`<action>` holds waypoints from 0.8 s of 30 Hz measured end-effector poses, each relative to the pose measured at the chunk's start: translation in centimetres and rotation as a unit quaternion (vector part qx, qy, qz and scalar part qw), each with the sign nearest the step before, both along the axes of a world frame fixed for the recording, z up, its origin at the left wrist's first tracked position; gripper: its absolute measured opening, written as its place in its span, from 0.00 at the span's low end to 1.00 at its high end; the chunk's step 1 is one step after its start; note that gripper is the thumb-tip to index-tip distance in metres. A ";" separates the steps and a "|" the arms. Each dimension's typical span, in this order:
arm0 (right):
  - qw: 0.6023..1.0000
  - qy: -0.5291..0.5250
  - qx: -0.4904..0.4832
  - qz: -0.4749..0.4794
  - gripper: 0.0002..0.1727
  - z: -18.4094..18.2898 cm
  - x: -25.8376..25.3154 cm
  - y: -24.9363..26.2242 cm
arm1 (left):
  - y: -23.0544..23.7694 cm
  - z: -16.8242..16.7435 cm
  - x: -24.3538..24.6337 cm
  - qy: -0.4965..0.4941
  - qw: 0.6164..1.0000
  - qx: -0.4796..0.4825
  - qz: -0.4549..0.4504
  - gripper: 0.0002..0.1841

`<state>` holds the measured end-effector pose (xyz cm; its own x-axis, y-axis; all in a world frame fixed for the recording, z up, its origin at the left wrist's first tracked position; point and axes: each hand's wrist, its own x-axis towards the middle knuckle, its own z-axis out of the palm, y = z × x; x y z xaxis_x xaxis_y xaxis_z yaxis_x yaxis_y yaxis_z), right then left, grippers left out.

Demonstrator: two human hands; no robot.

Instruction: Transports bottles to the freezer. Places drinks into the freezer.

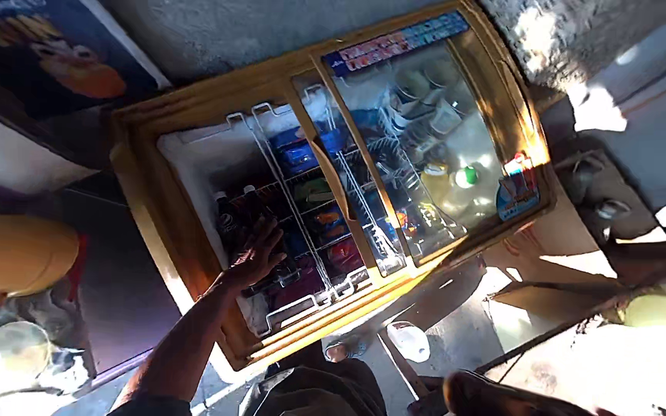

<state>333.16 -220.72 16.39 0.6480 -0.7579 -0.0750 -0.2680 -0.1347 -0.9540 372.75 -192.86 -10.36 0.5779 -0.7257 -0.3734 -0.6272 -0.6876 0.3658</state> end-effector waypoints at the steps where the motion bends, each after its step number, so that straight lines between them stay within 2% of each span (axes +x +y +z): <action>1: 0.999 0.004 -0.013 0.033 0.13 -0.2 3.6 0.1 | 0.3 -0.3 0.0 -0.001 1.000 -0.018 -0.002 0.36; 3: 0.990 -0.008 -0.132 0.046 0.10 -0.9 11.5 1.8 | 0.8 -0.5 0.3 -0.002 0.999 -0.039 -0.004 0.35; 5: 0.962 -0.052 -0.250 0.100 0.11 -4.1 19.5 3.3 | 1.2 -0.6 0.5 -0.006 0.998 -0.060 -0.005 0.34; 6: 0.954 -0.042 -0.268 0.132 0.14 -5.6 23.4 4.1 | 1.4 -0.7 0.7 -0.003 0.998 -0.069 -0.005 0.33; 8: 0.946 0.048 -0.253 0.195 0.17 -8.5 30.3 5.3 | 1.9 -0.9 0.8 -0.002 0.996 -0.091 -0.002 0.32; 12: 0.917 0.241 -0.207 0.241 0.23 -14.6 40.7 7.0 | 2.1 -0.7 1.1 0.025 0.991 -0.131 0.022 0.31; 14: 0.886 0.328 -0.180 0.273 0.26 -17.3 44.4 7.6 | 2.1 -0.2 1.2 0.051 0.989 -0.133 0.035 0.31; 18: 0.827 0.427 -0.188 0.314 0.28 -21.9 49.1 8.3 | 2.2 -0.4 1.3 0.061 0.985 -0.155 0.048 0.30; 24: 0.793 0.485 -0.158 0.333 0.29 -24.7 52.5 8.8 | 2.3 -0.7 1.2 0.053 0.983 -0.168 0.049 0.32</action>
